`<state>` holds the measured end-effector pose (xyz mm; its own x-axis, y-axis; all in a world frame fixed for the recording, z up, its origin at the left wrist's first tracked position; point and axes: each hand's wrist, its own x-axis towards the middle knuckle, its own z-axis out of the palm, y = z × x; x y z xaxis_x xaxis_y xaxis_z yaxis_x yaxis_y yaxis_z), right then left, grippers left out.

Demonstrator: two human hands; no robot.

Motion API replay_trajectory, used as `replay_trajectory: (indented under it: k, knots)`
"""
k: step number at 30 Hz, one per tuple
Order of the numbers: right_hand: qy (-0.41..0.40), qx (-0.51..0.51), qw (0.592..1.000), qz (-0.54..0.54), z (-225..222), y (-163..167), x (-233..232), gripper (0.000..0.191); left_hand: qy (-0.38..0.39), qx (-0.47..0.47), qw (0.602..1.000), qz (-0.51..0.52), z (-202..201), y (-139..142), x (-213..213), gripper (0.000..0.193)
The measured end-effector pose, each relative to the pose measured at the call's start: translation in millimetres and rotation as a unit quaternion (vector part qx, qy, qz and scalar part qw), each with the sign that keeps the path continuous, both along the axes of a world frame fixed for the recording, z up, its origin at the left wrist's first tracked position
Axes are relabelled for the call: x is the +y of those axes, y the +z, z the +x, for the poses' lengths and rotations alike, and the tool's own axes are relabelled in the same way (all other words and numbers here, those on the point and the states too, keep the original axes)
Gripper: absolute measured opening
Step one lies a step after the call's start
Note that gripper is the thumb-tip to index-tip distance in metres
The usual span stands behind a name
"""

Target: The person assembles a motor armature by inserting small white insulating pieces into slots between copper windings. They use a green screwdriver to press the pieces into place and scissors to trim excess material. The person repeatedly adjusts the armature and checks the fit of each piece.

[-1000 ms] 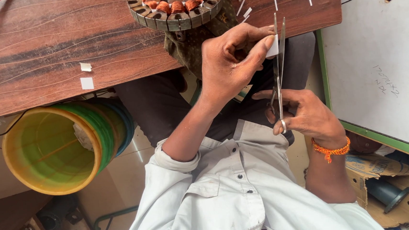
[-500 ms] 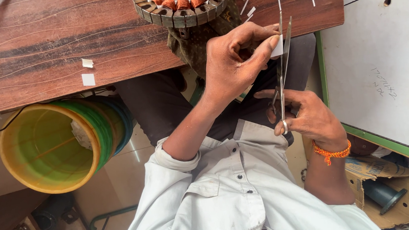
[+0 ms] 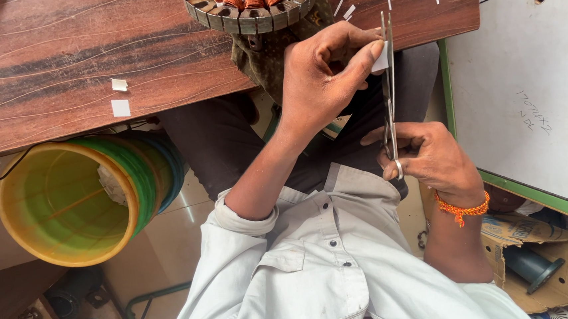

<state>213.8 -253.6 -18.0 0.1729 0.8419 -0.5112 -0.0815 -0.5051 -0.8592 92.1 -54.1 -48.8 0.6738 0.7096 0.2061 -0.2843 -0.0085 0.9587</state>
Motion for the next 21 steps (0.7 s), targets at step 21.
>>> replay_trajectory:
  k: [21]
  knots:
    - [-0.195,-0.029,0.973,0.121,2.1,-12.1,-13.4,0.076,-0.143,-0.125,0.959,-0.209,12.6,-20.7,3.3,0.019]
